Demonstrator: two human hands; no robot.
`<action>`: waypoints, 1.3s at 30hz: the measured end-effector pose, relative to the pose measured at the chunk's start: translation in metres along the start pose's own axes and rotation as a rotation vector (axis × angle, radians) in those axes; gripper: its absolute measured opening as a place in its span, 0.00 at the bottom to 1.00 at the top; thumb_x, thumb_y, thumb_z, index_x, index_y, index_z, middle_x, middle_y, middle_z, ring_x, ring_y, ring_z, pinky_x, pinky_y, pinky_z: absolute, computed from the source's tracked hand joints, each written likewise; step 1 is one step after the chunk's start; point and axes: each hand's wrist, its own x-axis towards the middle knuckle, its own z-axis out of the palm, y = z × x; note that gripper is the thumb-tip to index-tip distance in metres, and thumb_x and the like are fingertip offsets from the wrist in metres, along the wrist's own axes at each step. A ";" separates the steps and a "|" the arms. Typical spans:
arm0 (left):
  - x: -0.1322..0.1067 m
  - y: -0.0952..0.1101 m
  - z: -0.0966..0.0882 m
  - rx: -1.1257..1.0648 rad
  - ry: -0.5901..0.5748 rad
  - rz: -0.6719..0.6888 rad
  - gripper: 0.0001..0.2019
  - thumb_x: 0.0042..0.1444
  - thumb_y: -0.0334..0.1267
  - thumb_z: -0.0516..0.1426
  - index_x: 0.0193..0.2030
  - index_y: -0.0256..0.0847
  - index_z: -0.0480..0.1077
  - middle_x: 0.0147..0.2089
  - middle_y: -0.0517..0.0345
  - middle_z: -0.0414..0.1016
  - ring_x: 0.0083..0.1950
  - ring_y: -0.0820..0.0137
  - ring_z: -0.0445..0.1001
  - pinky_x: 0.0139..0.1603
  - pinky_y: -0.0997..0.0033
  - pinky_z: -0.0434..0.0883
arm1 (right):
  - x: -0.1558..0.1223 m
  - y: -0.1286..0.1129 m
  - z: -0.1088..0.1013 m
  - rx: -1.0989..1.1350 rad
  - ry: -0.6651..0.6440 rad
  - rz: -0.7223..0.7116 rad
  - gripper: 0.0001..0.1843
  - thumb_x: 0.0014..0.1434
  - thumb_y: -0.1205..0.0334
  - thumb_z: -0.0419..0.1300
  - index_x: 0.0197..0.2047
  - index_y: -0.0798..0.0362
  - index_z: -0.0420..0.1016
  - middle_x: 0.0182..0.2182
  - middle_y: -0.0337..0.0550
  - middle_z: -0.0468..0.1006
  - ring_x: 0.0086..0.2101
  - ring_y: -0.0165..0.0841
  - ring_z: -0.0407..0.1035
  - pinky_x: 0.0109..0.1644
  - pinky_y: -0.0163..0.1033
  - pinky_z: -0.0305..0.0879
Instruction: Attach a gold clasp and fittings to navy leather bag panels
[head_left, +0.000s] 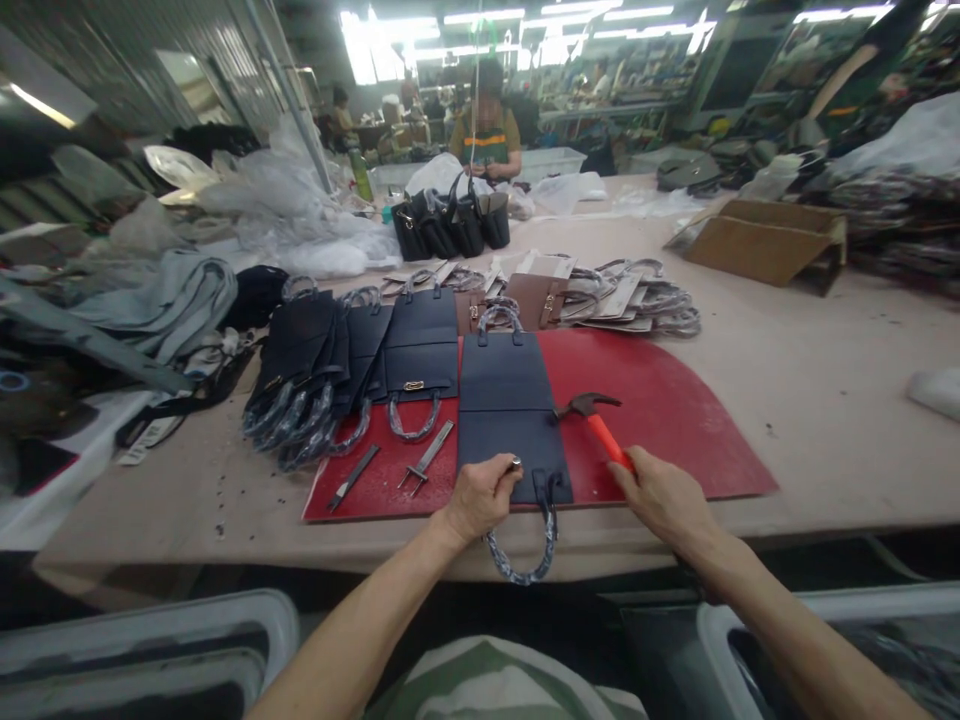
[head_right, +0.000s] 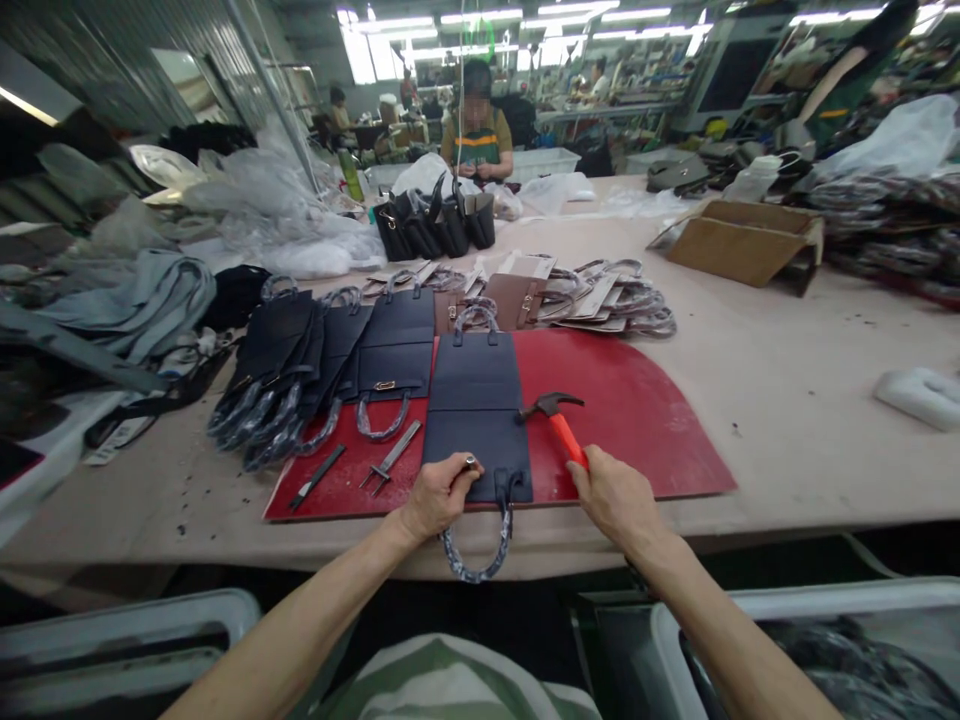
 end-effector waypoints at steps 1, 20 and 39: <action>0.000 0.000 -0.001 -0.001 -0.001 -0.008 0.06 0.67 0.34 0.53 0.42 0.42 0.71 0.37 0.53 0.79 0.38 0.68 0.80 0.41 0.72 0.74 | -0.001 -0.004 0.005 -0.036 0.074 -0.046 0.12 0.68 0.60 0.50 0.42 0.57 0.72 0.37 0.53 0.77 0.36 0.40 0.71 0.36 0.40 0.58; 0.018 0.042 -0.058 -0.198 0.339 -0.262 0.09 0.65 0.42 0.56 0.39 0.40 0.72 0.34 0.56 0.80 0.36 0.69 0.80 0.42 0.70 0.77 | -0.025 -0.053 0.053 0.255 0.207 -0.261 0.16 0.65 0.66 0.54 0.53 0.55 0.75 0.50 0.54 0.72 0.49 0.46 0.64 0.51 0.47 0.60; -0.069 -0.033 -0.132 0.998 0.139 -0.457 0.04 0.65 0.34 0.57 0.42 0.40 0.74 0.41 0.51 0.78 0.44 0.59 0.76 0.44 0.61 0.67 | -0.060 -0.076 0.052 0.357 0.269 -0.032 0.22 0.64 0.46 0.52 0.47 0.56 0.73 0.38 0.56 0.79 0.37 0.48 0.74 0.39 0.50 0.69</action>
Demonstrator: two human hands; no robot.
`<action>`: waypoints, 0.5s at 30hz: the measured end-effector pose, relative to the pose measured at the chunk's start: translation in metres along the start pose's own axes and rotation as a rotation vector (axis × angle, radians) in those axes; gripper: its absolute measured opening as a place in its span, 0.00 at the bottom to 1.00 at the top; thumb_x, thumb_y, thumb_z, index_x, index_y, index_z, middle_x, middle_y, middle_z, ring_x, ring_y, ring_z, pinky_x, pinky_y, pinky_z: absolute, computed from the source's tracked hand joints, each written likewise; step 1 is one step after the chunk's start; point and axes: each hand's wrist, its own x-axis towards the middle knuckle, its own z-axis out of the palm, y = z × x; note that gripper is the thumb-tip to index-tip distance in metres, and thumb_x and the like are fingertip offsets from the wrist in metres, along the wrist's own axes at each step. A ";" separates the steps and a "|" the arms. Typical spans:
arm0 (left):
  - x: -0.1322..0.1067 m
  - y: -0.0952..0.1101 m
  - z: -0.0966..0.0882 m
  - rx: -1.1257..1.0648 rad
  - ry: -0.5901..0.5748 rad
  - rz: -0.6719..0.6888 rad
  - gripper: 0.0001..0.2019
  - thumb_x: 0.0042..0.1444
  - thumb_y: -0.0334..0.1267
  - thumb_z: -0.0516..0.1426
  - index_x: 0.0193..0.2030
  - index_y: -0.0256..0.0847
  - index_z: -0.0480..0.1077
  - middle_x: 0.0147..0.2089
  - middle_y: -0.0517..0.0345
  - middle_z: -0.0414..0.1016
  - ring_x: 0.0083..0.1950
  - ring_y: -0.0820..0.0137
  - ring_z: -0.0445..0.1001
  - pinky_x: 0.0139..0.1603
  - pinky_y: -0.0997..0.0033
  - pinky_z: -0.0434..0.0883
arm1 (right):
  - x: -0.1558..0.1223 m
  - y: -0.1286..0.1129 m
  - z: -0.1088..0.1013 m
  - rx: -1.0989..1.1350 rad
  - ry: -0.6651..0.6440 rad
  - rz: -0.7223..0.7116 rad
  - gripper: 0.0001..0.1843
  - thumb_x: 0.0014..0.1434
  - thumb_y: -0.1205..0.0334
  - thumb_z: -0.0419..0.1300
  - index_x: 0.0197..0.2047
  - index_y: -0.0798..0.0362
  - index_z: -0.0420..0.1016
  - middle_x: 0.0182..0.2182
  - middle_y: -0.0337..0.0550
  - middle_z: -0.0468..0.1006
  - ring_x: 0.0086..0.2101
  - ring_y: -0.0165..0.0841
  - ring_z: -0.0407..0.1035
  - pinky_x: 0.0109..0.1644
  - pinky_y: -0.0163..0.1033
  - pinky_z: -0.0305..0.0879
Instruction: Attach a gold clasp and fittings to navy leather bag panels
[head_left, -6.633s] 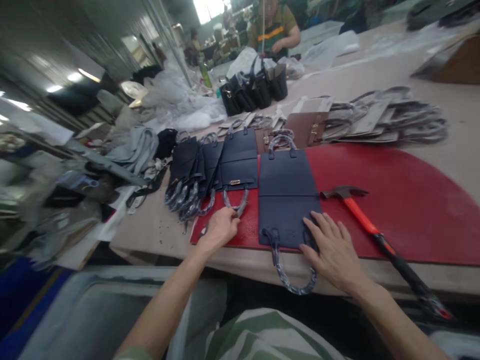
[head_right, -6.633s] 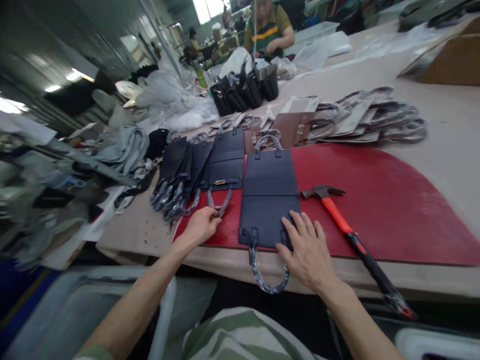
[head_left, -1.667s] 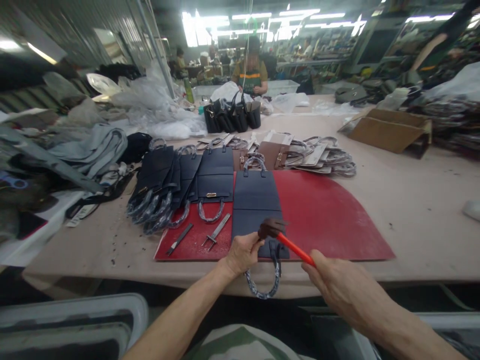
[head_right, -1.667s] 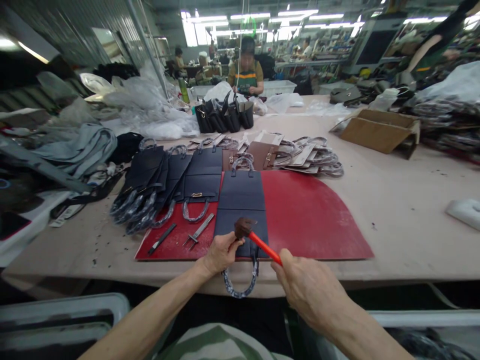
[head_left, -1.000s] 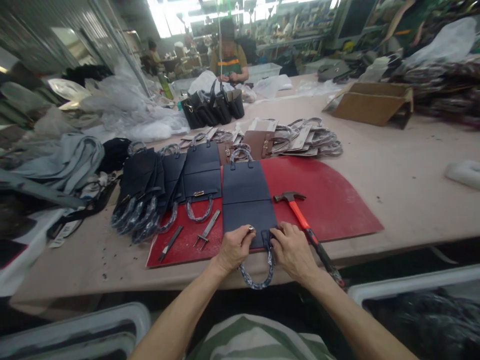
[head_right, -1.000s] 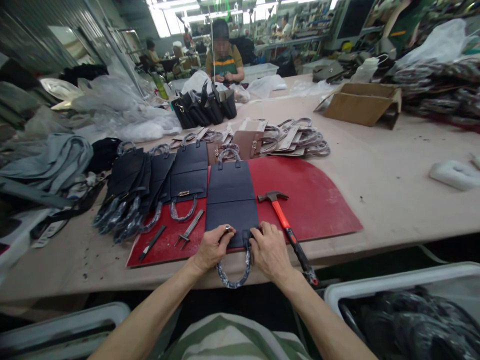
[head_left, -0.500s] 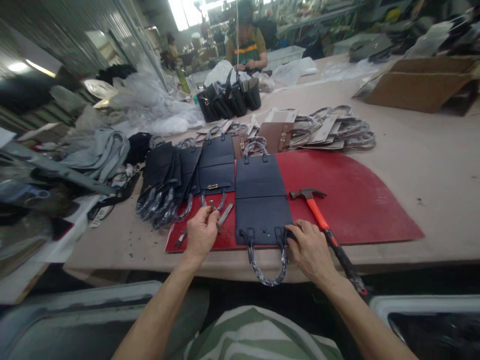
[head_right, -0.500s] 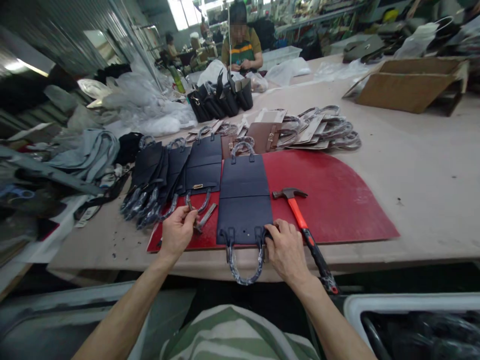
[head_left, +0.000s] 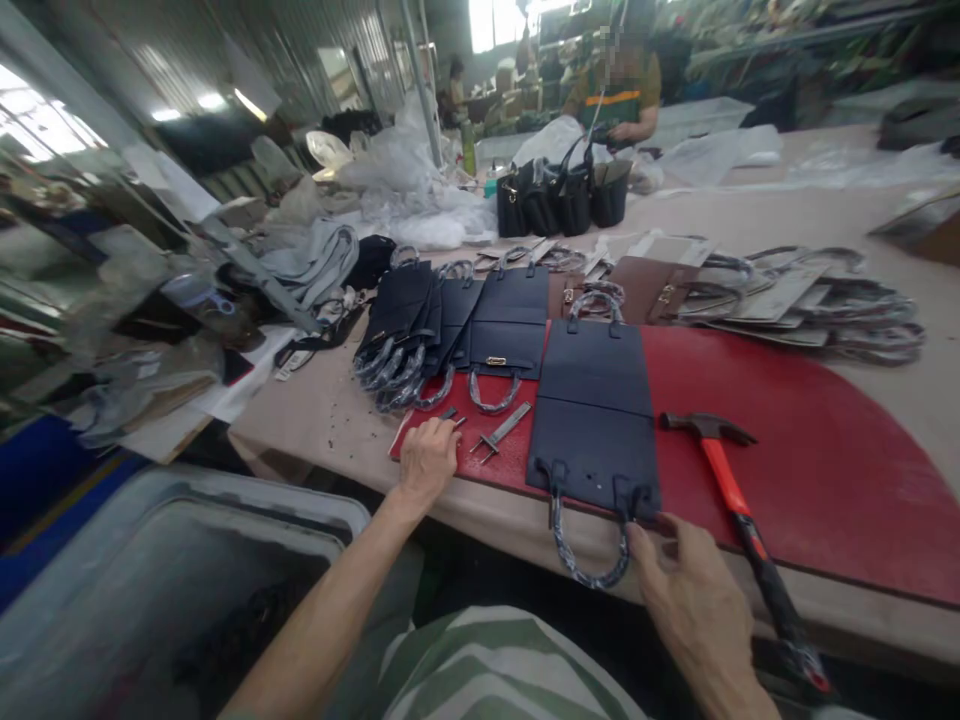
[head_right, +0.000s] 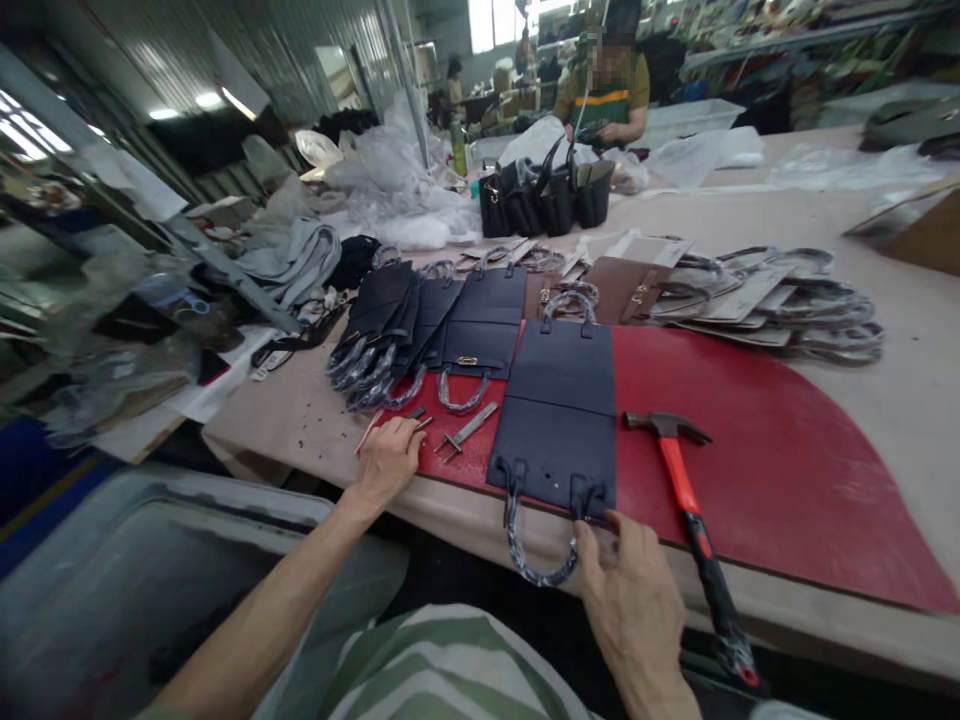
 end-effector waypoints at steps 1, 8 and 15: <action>-0.003 0.001 0.001 -0.020 0.029 0.010 0.04 0.65 0.34 0.57 0.42 0.40 0.74 0.42 0.51 0.78 0.44 0.59 0.75 0.44 0.61 0.66 | -0.006 -0.005 -0.001 0.012 -0.055 0.088 0.23 0.63 0.42 0.53 0.45 0.54 0.73 0.35 0.54 0.80 0.33 0.47 0.75 0.35 0.48 0.68; -0.029 0.034 -0.003 -0.285 0.197 0.126 0.06 0.66 0.31 0.55 0.41 0.40 0.73 0.44 0.50 0.78 0.46 0.61 0.76 0.47 0.62 0.67 | -0.018 -0.014 0.010 0.645 -0.346 0.448 0.21 0.52 0.40 0.60 0.31 0.51 0.70 0.18 0.41 0.74 0.20 0.38 0.70 0.23 0.39 0.62; -0.063 0.080 -0.011 -0.731 0.033 0.001 0.08 0.65 0.32 0.54 0.37 0.43 0.73 0.37 0.53 0.77 0.41 0.65 0.76 0.45 0.66 0.71 | -0.021 -0.015 0.003 0.986 -0.276 0.593 0.22 0.44 0.46 0.71 0.30 0.54 0.70 0.22 0.40 0.75 0.19 0.29 0.65 0.23 0.34 0.59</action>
